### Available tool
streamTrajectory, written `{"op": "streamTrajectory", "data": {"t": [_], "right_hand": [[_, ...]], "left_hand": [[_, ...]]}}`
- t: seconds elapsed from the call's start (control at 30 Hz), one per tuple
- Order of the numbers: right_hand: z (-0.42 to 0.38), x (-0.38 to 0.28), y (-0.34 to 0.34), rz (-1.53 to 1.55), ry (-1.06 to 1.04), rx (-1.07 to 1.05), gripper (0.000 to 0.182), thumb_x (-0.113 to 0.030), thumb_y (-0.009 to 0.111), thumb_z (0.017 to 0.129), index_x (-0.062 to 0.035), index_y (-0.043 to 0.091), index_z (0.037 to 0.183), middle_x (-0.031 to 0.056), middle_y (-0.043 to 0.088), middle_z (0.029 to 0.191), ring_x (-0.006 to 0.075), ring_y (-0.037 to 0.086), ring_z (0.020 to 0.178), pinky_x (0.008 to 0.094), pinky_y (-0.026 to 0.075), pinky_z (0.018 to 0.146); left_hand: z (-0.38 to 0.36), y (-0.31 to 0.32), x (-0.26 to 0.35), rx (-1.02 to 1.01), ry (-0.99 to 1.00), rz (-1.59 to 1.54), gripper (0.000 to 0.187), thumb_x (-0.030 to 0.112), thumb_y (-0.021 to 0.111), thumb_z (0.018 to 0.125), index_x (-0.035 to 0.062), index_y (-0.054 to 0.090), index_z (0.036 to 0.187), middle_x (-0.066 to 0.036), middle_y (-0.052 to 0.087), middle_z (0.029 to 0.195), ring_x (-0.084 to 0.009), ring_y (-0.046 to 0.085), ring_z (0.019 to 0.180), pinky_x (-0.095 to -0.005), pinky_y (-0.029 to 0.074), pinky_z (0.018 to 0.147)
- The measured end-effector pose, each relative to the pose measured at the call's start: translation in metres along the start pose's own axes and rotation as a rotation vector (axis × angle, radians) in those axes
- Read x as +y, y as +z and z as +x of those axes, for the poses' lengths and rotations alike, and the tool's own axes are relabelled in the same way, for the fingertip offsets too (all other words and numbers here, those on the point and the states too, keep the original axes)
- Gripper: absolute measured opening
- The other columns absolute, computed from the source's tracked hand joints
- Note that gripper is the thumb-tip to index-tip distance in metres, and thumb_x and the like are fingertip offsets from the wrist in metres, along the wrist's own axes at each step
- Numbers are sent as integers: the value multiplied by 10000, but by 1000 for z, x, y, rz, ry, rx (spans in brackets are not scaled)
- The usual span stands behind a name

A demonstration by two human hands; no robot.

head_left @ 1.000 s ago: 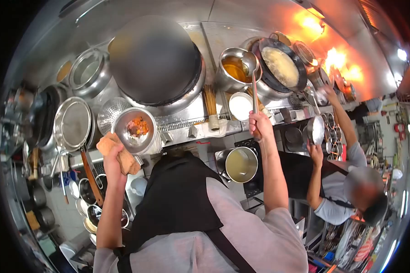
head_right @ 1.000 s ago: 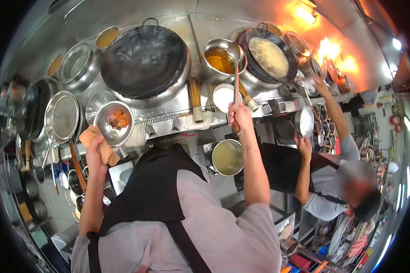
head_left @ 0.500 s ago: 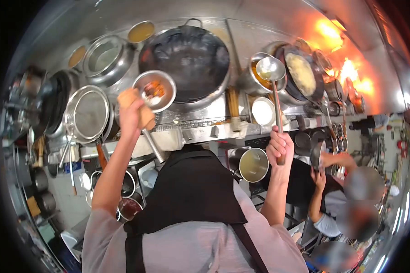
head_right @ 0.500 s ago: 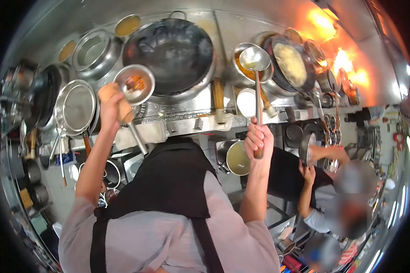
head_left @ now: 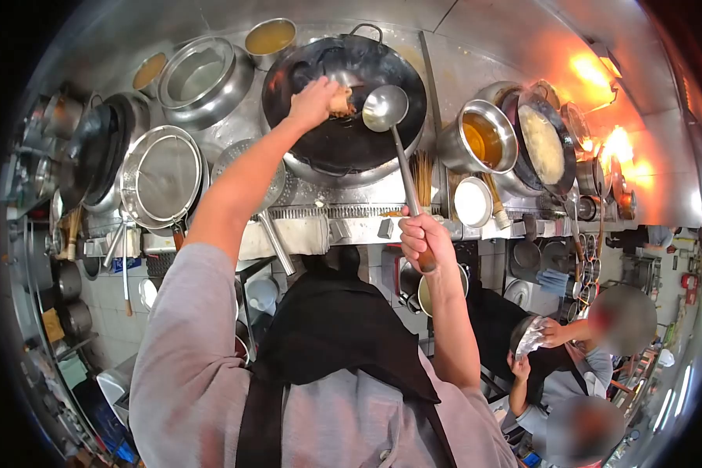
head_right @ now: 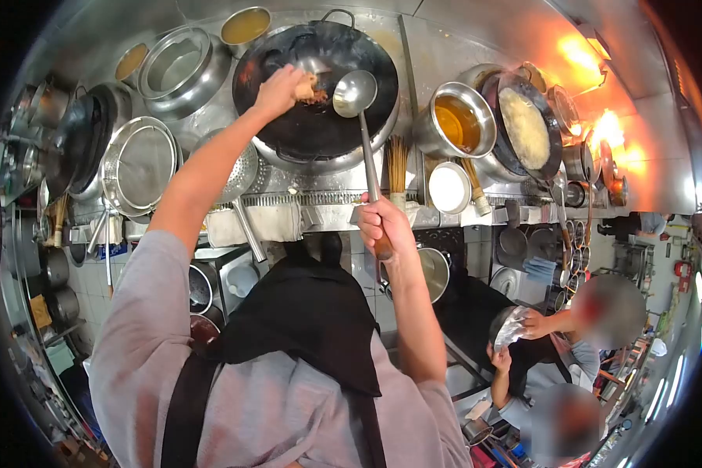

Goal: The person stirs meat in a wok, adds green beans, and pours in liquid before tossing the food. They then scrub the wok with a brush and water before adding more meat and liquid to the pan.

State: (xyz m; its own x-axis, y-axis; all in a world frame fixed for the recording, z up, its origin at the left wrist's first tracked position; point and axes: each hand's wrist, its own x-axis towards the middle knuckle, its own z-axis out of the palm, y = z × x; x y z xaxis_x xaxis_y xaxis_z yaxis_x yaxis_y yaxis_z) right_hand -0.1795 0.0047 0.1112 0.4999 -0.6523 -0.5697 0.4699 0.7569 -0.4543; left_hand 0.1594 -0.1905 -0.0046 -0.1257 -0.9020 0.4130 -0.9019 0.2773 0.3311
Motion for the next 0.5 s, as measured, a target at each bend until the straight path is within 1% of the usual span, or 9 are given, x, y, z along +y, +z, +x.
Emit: {"op": "streamTrajectory", "data": {"t": [0.03, 0.1, 0.2, 0.23, 0.3, 0.33, 0.43, 0.47, 0.5], "right_hand": [[3, -3, 2, -91, -2, 24, 160, -42, 501, 942, -60, 526, 1099, -59, 416, 637, 43, 379, 413, 227, 323, 356], [5, -4, 9, -258, -6, 71, 162, -43, 507, 932, -62, 522, 1092, -52, 424, 639, 43, 383, 418, 231, 326, 359], [5, -10, 19, -593, -24, 107, 171, -38, 523, 906, -41, 505, 1076, -18, 450, 641, 82, 410, 414, 257, 343, 365], [3, -8, 19, -707, -23, 119, 176, -32, 525, 900, -34, 502, 1074, -10, 455, 641, 91, 418, 413, 266, 347, 366], [12, -5, 8, -950, -20, 137, 228, -45, 535, 878, -11, 493, 1099, 12, 479, 627, 120, 447, 407, 295, 368, 373], [18, -1, -1, -1070, -20, 143, 255, -51, 539, 867, 1, 489, 1112, 22, 490, 620, 134, 462, 404, 309, 378, 377], [45, -1, -31, -1280, -79, 89, 277, -36, 544, 859, 9, 485, 1125, 48, 517, 613, 152, 505, 416, 330, 395, 388], [46, -10, -32, -1301, -76, 97, 288, -41, 566, 861, 21, 468, 1125, 73, 523, 606, 170, 519, 412, 351, 406, 385], [42, -11, -33, -1335, -106, 106, 289, -47, 568, 865, 23, 462, 1125, 81, 525, 604, 175, 514, 406, 356, 398, 378]], "left_hand": [[1, -10, 5, 12, -85, 11, 325, 14, 633, 802, 118, 543, 1096, -100, 550, 1104, -336, 588, 1093, -490, 520, 861], [-2, 4, -23, -132, -27, 57, 327, 43, 657, 801, 112, 548, 1102, -111, 569, 1094, -357, 588, 1089, -500, 509, 865], [6, -9, -24, 12, -225, -80, 353, 34, 658, 807, 121, 563, 1136, -137, 593, 1121, -390, 605, 1073, -504, 513, 870], [10, -17, -25, 127, -298, -64, 364, 66, 681, 807, 98, 560, 1148, -174, 604, 1075, -419, 610, 1045, -518, 501, 874], [4, -32, -23, 343, -438, -119, 404, 96, 738, 765, 57, 565, 1127, -207, 615, 1083, -434, 612, 1042, -525, 499, 879], [0, -32, -30, 471, -486, -214, 449, 86, 779, 716, 38, 581, 1115, -173, 652, 1067, -369, 665, 969, -469, 540, 833], [-32, -76, -4, 642, -679, -884, 445, 44, 743, 748, 57, 604, 1171, -87, 686, 1054, -231, 677, 974, -363, 547, 836], [-48, -87, -8, 599, -793, -1017, 478, 29, 750, 764, 43, 598, 1216, -41, 659, 1039, -154, 653, 949, -320, 545, 813], [-67, -94, -9, 616, -780, -1079, 497, 30, 757, 752, 42, 593, 1221, -53, 656, 1056, -163, 657, 947, -327, 550, 807]]}}
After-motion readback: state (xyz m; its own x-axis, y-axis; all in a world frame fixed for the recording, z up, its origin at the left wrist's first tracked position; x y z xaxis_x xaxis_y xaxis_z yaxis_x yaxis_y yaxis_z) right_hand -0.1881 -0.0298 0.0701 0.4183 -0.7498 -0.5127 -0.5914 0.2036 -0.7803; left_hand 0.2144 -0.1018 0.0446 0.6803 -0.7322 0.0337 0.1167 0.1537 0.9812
